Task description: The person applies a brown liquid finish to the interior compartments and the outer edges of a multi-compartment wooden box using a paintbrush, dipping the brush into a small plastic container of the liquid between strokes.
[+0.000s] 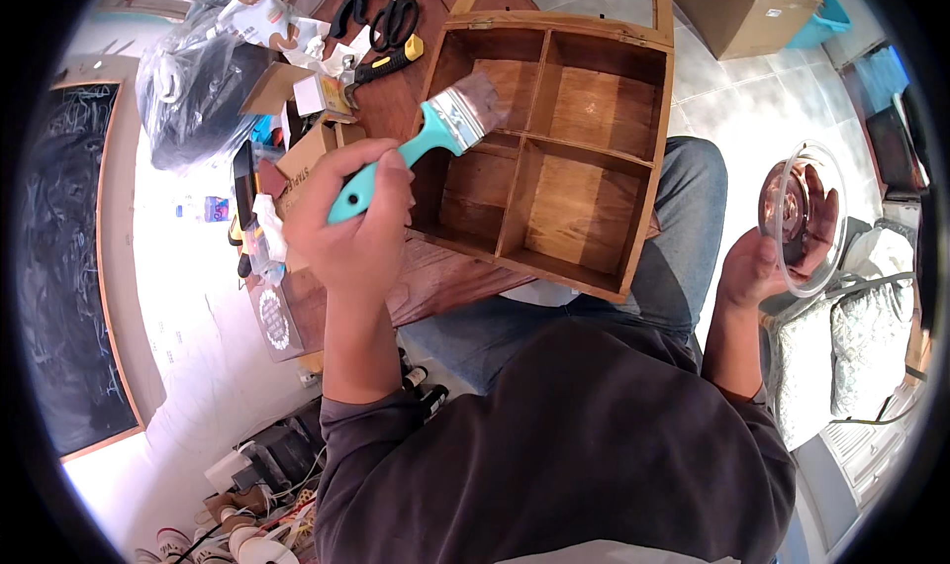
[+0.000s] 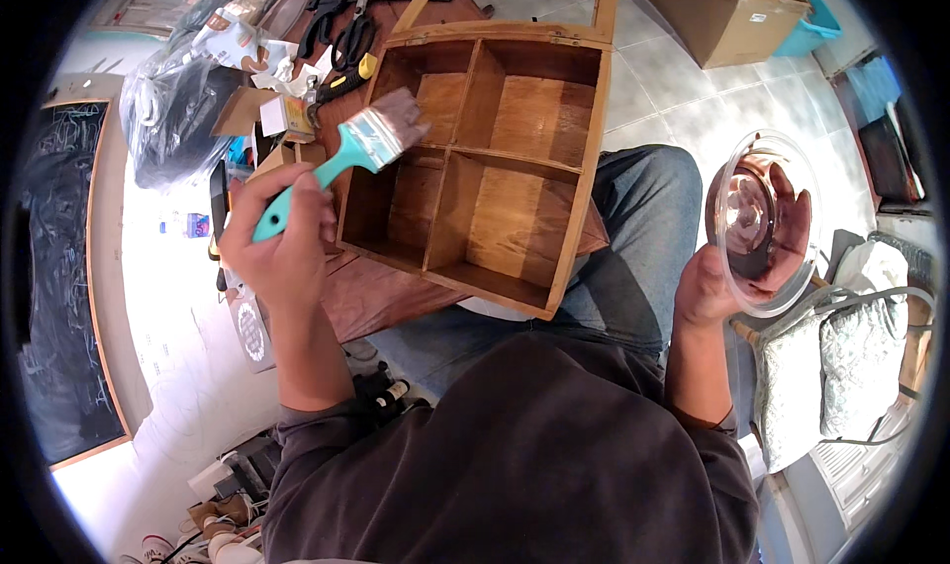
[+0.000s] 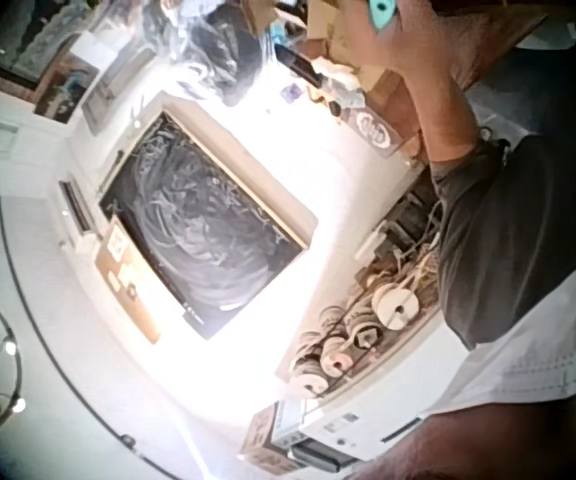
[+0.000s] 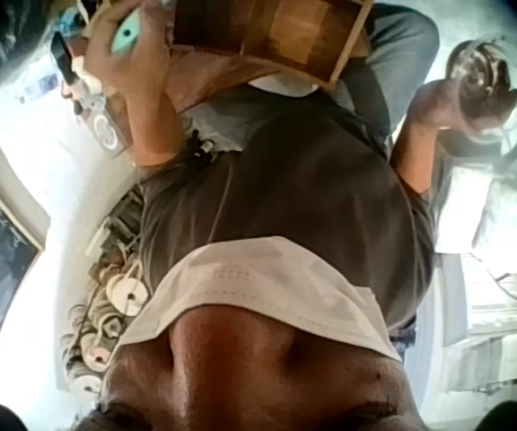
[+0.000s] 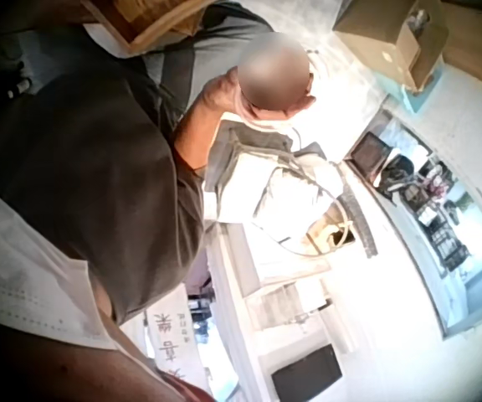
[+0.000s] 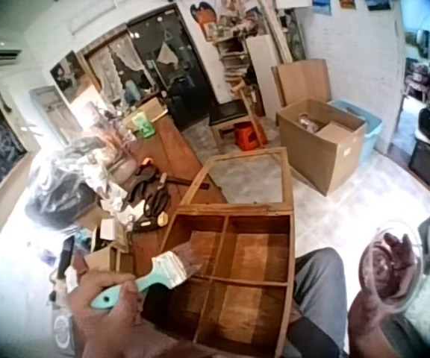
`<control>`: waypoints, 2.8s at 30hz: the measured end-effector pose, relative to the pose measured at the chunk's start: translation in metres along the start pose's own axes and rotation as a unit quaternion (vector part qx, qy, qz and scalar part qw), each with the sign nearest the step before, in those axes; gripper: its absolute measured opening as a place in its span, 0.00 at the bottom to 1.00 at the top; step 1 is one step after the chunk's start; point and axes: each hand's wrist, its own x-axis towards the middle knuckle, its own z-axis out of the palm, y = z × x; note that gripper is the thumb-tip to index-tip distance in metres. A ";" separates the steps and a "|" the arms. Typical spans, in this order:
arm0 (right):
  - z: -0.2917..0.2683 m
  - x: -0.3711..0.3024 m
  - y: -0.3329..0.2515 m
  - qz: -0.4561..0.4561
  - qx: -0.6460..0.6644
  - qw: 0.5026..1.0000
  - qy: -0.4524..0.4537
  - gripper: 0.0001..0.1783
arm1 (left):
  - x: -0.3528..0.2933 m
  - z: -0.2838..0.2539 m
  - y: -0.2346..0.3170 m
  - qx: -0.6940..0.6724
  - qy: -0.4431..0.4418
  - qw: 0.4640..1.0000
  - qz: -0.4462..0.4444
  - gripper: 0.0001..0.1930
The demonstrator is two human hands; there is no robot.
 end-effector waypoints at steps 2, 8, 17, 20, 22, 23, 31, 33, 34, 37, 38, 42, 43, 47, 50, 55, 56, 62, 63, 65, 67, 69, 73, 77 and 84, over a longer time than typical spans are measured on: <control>0.000 0.000 0.001 0.001 0.000 1.000 0.001 0.52 | 0.005 -0.001 -0.016 0.063 -0.008 0.997 0.052 0.05; 0.002 -0.002 0.003 -0.001 -0.010 1.000 -0.003 0.53 | 0.008 -0.009 -0.028 0.252 0.091 0.938 0.221 0.06; 0.004 -0.004 0.004 -0.003 -0.008 1.000 -0.006 0.54 | 0.000 0.008 -0.022 0.174 0.056 0.970 0.157 0.05; 0.003 -0.007 0.005 0.010 -0.011 1.000 -0.004 0.54 | 0.005 -0.006 -0.026 0.222 0.090 0.960 0.147 0.05; 0.004 -0.008 0.004 0.020 -0.010 1.000 0.002 0.54 | 0.003 -0.006 -0.026 0.251 0.103 0.951 0.149 0.05; 0.005 -0.008 0.003 0.022 -0.008 1.000 0.000 0.54 | 0.000 -0.001 -0.020 0.232 0.069 0.950 0.196 0.05; 0.005 -0.008 0.004 0.018 0.013 1.000 -0.007 0.53 | 0.000 -0.001 -0.021 0.210 0.037 0.960 0.180 0.06; 0.005 -0.009 0.005 0.019 0.012 1.000 -0.004 0.53 | 0.001 -0.005 -0.027 0.240 0.081 0.954 0.157 0.06; 0.005 -0.009 0.005 0.020 0.011 1.000 -0.002 0.53 | -0.001 -0.003 -0.025 0.241 0.081 0.954 0.158 0.06; 0.004 -0.008 0.004 0.023 0.005 1.000 0.001 0.53 | -0.018 0.014 -0.001 0.173 -0.028 0.965 0.194 0.07; 0.004 -0.008 0.004 0.023 0.006 1.000 -0.001 0.53 | -0.018 0.016 0.001 0.174 -0.026 0.965 0.193 0.07; 0.005 -0.009 -0.001 0.038 0.025 0.999 0.004 0.57 | -0.008 0.008 -0.006 0.153 -0.034 0.970 0.186 0.06; 0.006 -0.009 -0.001 0.044 0.033 0.998 0.007 0.57 | -0.002 0.002 -0.014 0.213 0.020 0.961 0.177 0.05; 0.006 -0.007 0.001 0.038 0.030 0.999 0.003 0.58 | -0.004 0.005 -0.016 0.218 0.062 0.960 0.166 0.04; 0.007 -0.007 0.000 0.034 0.023 0.999 0.007 0.59 | -0.019 0.019 0.004 0.166 -0.008 0.971 0.173 0.06; 0.006 -0.007 -0.002 0.031 0.029 0.999 0.004 0.61 | -0.008 0.014 -0.005 0.156 -0.004 0.976 0.151 0.06; 0.007 -0.008 -0.002 0.033 0.032 0.999 0.005 0.62 | -0.003 0.010 -0.013 0.182 0.046 0.976 0.108 0.06; 0.009 -0.008 -0.004 0.047 0.040 0.998 0.002 0.63 | -0.013 0.016 0.006 0.142 -0.054 0.973 0.171 0.07; 0.012 -0.008 -0.008 0.061 0.039 0.997 0.005 0.64 | -0.014 0.017 0.009 0.096 -0.106 0.969 0.203 0.08; 0.009 -0.008 -0.007 0.046 0.026 0.999 -0.010 0.64 | -0.010 0.013 0.018 0.115 -0.093 0.975 0.166 0.09; 0.006 -0.005 -0.008 0.035 0.003 0.999 -0.029 0.64 | -0.003 0.008 0.019 0.120 -0.086 0.983 0.110 0.11; 0.007 -0.003 -0.010 0.036 0.007 0.999 -0.032 0.64 | 0.017 0.012 0.023 0.144 -0.097 0.956 0.235 0.11; 0.020 -0.003 -0.019 0.055 0.035 0.997 -0.030 0.64 | 0.059 0.042 0.017 0.202 -0.148 0.881 0.401 0.14; 0.015 -0.005 -0.018 0.046 0.022 0.998 -0.040 0.63 | 0.060 0.041 0.024 0.270 -0.256 0.828 0.421 0.16; 0.011 -0.005 -0.012 0.056 -0.005 0.998 -0.033 0.59 | 0.027 -0.021 0.051 0.295 -0.376 0.786 0.392 0.15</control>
